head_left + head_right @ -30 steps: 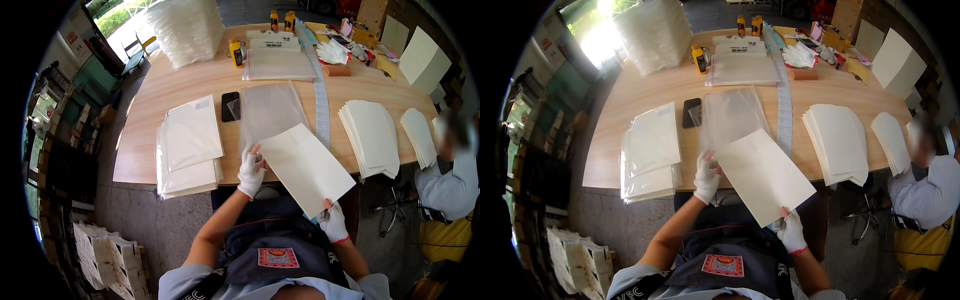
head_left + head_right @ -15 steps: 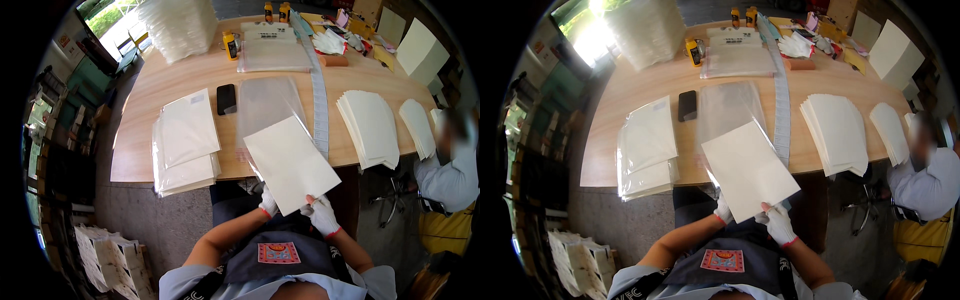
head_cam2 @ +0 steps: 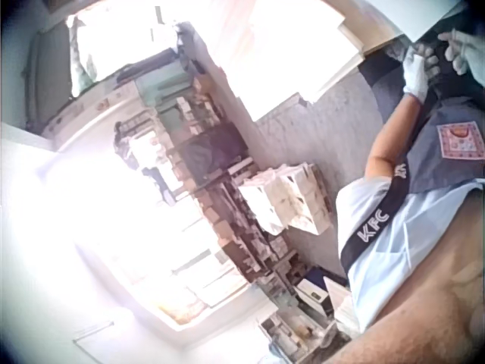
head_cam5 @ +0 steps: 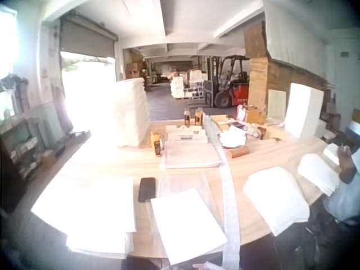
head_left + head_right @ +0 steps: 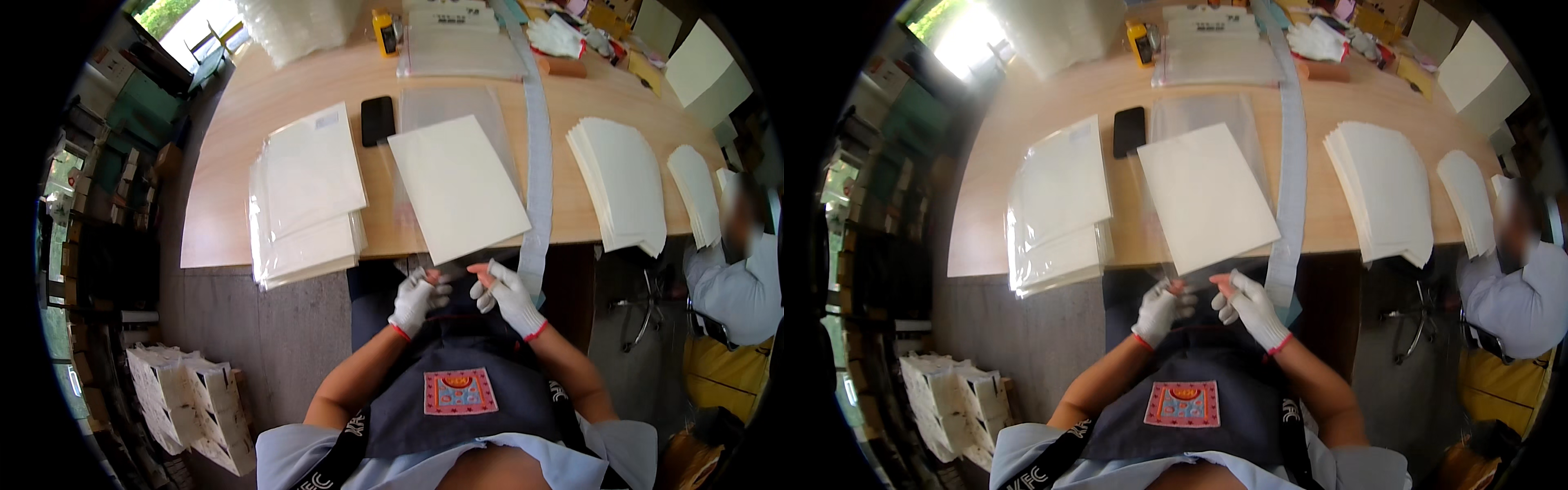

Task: The person repeatedly picks up white paper sheets, places them into clear plastic sleeves, and seals the sleeves with a strip of labels. The person stacks the sealed packages on the table while continuing the process.

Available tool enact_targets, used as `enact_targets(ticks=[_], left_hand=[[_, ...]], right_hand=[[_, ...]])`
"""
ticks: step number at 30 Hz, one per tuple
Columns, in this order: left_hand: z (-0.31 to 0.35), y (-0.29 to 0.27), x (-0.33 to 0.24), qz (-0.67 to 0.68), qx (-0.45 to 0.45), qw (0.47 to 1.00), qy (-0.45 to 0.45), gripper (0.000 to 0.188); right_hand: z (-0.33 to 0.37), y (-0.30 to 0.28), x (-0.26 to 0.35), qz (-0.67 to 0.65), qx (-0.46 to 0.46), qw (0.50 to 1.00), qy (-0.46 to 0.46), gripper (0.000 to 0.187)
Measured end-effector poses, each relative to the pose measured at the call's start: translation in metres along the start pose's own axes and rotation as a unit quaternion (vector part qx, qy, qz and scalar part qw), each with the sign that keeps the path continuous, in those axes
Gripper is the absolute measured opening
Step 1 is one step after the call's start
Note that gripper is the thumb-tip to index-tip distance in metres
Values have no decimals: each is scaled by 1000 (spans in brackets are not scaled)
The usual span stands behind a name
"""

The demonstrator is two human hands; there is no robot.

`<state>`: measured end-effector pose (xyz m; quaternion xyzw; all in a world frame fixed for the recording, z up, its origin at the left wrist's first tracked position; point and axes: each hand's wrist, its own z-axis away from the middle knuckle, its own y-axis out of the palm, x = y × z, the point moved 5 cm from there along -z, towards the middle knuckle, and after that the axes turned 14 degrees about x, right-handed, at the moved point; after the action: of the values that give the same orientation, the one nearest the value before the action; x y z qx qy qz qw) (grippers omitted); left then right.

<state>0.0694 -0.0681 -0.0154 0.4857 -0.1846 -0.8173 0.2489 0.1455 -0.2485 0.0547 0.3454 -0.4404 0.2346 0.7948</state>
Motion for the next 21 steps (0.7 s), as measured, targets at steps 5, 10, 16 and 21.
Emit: enact_targets(ticks=[5,10,16,21], left_hand=[[10,-13,-28,-100,-8,995,6,29],[17,-18,-33,-113,9,994,5,26],[13,-24,-34,-102,-16,994,-26,24],[16,-24,-29,-65,-28,997,8,22]], right_hand=[[-31,34,25,514,19,853,-87,16],[-59,68,16,705,-5,695,-143,18],[-66,71,11,720,0,670,-183,19],[-2,-18,26,219,-29,971,-94,21]])
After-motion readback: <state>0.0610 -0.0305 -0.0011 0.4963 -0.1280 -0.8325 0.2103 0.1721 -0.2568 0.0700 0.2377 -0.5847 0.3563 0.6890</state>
